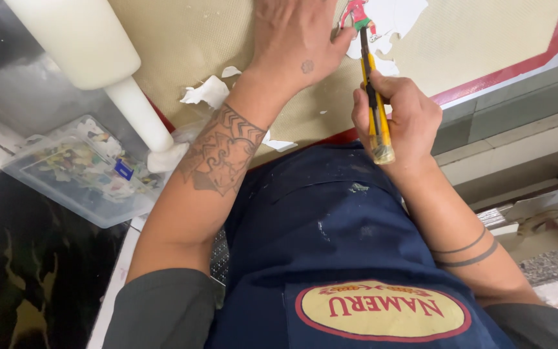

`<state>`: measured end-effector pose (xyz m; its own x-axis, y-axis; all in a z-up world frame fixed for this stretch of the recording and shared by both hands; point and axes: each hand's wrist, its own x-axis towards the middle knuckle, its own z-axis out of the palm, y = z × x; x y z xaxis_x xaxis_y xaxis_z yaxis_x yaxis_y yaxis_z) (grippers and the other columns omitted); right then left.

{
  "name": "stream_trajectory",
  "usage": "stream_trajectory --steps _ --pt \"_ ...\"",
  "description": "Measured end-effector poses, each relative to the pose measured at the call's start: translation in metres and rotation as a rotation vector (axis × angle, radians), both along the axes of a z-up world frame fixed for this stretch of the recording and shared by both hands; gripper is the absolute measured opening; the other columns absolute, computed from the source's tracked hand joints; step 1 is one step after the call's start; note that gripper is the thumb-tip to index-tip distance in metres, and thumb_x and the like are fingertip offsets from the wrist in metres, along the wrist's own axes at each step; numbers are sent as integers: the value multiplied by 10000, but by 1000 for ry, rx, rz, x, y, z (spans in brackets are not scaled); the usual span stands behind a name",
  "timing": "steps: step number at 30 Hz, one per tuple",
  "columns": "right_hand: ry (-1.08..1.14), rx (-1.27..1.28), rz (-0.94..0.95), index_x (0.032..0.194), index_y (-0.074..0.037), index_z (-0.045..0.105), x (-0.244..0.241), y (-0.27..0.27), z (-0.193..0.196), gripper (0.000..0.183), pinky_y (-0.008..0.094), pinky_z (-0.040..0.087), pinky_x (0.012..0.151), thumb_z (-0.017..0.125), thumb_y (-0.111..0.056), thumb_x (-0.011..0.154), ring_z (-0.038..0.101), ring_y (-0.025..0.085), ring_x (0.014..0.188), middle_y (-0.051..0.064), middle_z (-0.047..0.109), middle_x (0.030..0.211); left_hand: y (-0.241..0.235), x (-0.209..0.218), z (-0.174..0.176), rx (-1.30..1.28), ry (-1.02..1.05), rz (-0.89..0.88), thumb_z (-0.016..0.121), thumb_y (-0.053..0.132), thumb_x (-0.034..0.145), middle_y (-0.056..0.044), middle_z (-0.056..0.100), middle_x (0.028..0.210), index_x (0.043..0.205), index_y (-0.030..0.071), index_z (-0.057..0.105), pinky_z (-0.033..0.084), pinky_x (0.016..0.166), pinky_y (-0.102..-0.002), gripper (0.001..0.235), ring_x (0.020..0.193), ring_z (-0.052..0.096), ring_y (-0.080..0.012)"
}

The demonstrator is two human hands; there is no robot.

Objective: Cutting a small printed figure out of fondant using a utility knife.

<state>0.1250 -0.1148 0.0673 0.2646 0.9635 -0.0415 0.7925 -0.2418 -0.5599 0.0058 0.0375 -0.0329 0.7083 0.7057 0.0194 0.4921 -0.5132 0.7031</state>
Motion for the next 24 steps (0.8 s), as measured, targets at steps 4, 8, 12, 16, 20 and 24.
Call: stream_trajectory --steps 4,8,12,16,20,24 --pt "-49 26 89 1137 22 641 2 -1 2 227 344 595 741 814 -49 1007 737 308 875 162 705 1008 0 0 -2 -15 -36 10 837 370 825 -117 705 896 1012 92 709 470 753 -504 358 873 673 -340" --pt "-62 -11 133 1126 15 637 2 -1 5 241 366 591 746 819 -17 971 719 314 860 155 696 1007 -1 1 -5 -22 -56 8 840 368 825 -116 700 873 980 85 697 477 738 -497 354 847 677 -333" --pt "-101 -59 159 1107 19 640 -1 1 10 248 381 572 717 829 -15 950 700 308 803 154 685 954 -1 -1 -4 -4 -73 3 831 374 832 -114 701 873 990 86 696 471 724 -504 355 838 676 -332" --pt "-104 -59 161 1114 5 631 -4 5 15 245 373 571 716 826 -29 969 700 302 800 151 684 954 -1 -3 -4 -32 -43 -8 820 409 869 -116 700 884 999 89 696 469 746 -506 367 855 672 -335" --pt "-71 -104 63 1112 -4 650 -7 6 16 231 346 563 658 829 -101 1003 698 268 702 135 688 855 -9 -12 -3 -16 -16 -10 805 422 899 -144 674 1027 1141 87 666 451 822 -520 437 984 626 -354" --pt "-56 -100 -2 1058 5 643 -10 6 12 266 321 581 719 827 -188 1057 737 236 710 127 709 823 -21 -23 3 4 56 17 818 405 915 -166 571 1238 1375 78 558 394 1049 -567 622 1215 506 -372"
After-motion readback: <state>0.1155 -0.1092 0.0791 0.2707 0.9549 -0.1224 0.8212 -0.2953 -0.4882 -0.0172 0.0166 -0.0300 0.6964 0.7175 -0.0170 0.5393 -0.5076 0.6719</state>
